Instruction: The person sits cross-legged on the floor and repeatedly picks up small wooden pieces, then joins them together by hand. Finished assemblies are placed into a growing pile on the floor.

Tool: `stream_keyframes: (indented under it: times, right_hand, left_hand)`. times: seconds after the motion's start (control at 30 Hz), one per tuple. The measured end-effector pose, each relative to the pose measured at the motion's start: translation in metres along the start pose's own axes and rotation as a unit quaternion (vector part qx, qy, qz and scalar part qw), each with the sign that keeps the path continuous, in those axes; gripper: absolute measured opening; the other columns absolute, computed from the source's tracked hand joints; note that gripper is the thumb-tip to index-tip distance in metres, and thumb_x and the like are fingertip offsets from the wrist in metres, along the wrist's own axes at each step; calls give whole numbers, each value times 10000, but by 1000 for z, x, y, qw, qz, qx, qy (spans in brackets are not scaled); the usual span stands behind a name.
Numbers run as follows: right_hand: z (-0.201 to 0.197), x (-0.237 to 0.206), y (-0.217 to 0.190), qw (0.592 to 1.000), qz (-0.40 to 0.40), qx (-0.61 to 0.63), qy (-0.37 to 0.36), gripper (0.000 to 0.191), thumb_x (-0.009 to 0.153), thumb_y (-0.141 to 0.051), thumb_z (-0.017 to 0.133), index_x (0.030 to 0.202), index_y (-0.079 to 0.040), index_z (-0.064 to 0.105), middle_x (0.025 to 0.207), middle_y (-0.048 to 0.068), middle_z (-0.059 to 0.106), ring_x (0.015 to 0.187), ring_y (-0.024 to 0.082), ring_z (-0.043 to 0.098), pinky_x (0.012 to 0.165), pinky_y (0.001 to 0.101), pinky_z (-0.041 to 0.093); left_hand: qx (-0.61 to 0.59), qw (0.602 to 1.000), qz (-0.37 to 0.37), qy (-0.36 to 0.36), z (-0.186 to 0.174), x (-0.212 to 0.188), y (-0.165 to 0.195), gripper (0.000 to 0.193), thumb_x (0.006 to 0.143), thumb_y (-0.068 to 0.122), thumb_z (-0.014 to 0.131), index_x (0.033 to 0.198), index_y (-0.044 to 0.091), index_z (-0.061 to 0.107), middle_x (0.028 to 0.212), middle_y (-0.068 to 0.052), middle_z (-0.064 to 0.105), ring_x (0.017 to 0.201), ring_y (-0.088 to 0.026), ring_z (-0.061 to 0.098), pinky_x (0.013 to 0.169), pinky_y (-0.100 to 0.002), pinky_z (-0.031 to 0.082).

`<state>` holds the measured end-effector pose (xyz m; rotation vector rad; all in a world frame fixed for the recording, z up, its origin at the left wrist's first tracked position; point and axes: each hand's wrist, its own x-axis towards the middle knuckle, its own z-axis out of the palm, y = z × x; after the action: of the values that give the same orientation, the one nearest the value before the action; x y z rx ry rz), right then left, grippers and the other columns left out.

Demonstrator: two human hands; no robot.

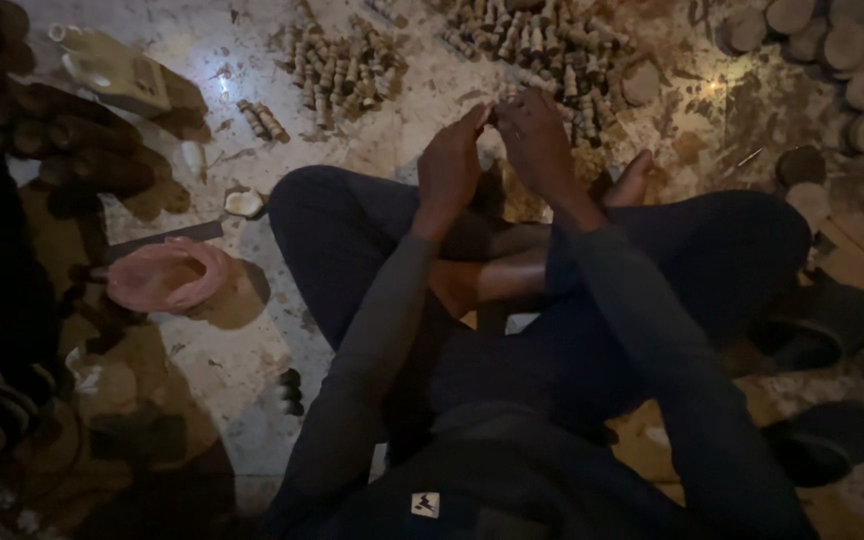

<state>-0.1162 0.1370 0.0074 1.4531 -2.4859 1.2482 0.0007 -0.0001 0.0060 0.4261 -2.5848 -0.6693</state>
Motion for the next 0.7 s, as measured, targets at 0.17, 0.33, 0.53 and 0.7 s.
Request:
stream_keyframes:
  times: [0.17, 0.33, 0.53, 0.7]
  right_hand:
    - [0, -3, -1, 999, -27, 22, 10, 84, 1081, -24, 708, 1153, 17, 723, 1107, 163, 571, 1058, 357, 536, 891, 488, 476]
    - [0, 1, -3, 998, -27, 47, 34, 91, 1099, -31, 745, 1188, -9, 740, 1109, 150, 596, 1083, 343, 586, 918, 481, 500]
    - [-5, 3, -2, 989, -17, 114, 94, 200, 1061, 38, 734, 1252, -22, 725, 1187, 165, 649, 1102, 346, 686, 914, 440, 570]
    - [-8, 5, -3, 984, -41, 141, 97, 310, 1048, 104, 697, 1322, -41, 711, 1256, 173, 664, 1147, 361, 696, 946, 437, 579]
  left_hand:
    - [2, 1000, -10, -12, -5, 3, 6, 337, 1133, 103, 575, 1461, 97, 651, 981, -163, 743, 818, -322, 679, 649, -447, 567]
    - [8, 999, -36, -28, -8, 3, 6, 224, 1136, 126, 600, 1335, 87, 696, 926, -160, 730, 791, -324, 670, 629, -456, 532]
    - [-39, 999, -13, 4, -10, 2, 0, 377, 1060, 42, 615, 1428, 113, 654, 897, -157, 719, 721, -340, 633, 574, -455, 505]
    - [-108, 987, -115, -25, -14, 2, 0, 466, 1043, 39, 610, 1483, 192, 642, 800, -129, 699, 559, -233, 530, 511, -403, 403]
